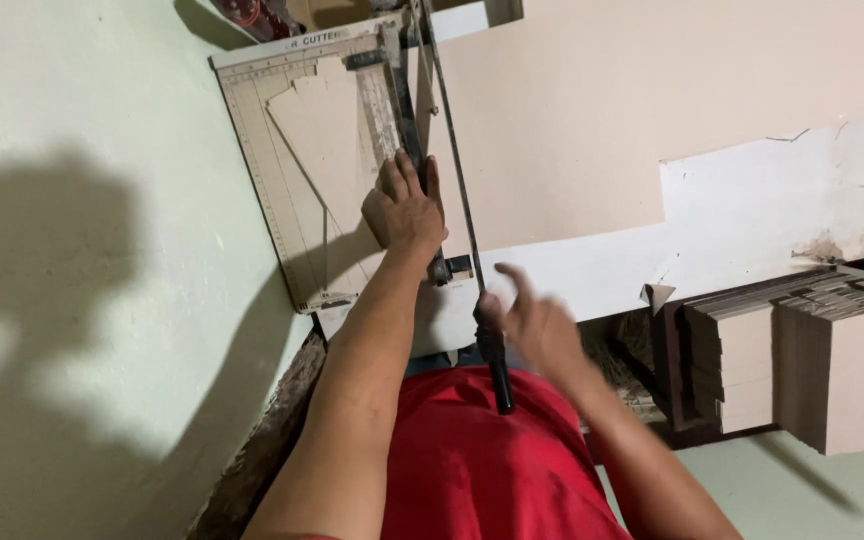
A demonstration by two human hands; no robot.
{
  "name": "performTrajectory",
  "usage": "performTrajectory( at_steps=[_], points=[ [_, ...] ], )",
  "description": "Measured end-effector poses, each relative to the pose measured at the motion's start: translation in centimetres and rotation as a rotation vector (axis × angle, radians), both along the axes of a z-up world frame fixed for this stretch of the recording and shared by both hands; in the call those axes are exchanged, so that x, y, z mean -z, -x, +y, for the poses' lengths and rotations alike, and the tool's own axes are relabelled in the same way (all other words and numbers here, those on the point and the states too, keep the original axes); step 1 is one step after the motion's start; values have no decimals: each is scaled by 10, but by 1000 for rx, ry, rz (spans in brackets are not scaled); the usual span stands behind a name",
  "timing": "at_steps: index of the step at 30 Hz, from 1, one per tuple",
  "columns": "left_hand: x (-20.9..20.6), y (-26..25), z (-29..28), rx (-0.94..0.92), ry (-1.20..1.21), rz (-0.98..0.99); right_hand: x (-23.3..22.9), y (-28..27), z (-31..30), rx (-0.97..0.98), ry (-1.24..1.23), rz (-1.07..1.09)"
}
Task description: The person uses a manual paper cutter to trim large sheets of light-colored paper. They align the paper against the guide, pull down the lever to cut, and then remove the cut pieces, repeating the process for multiple sheets.
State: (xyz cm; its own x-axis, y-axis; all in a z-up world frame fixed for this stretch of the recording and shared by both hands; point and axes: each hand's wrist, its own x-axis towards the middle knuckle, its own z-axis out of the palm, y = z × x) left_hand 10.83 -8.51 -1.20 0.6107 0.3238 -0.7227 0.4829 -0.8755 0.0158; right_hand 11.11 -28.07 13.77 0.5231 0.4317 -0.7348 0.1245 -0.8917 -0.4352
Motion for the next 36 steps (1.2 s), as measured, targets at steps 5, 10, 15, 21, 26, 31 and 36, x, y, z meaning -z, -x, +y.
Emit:
performTrajectory(
  at_steps=[5, 10, 15, 21, 26, 31, 36],
  points=[
    [-5, -3, 0, -4, -8, 6, -44, 40, 22, -172, 139, 76],
    [6, -1, 1, -36, 36, -30, 107, 92, -23, -145, 51, -207],
    [16, 4, 3, -41, 35, -84, 146, 100, -36, -211, 58, -373],
    [-39, 5, -6, 133, -106, -164, -48, 32, 2, 216, 7, 221],
    [223, 61, -61, -397, 934, -435, -33, 13, -21, 478, -252, 576],
    [44, 76, -13, 648, 152, -745, 111, -10, -65, 888, -270, 456],
    [64, 110, 53, 630, 92, -448, 148, -50, -69, 1224, -423, 445]
  ],
)
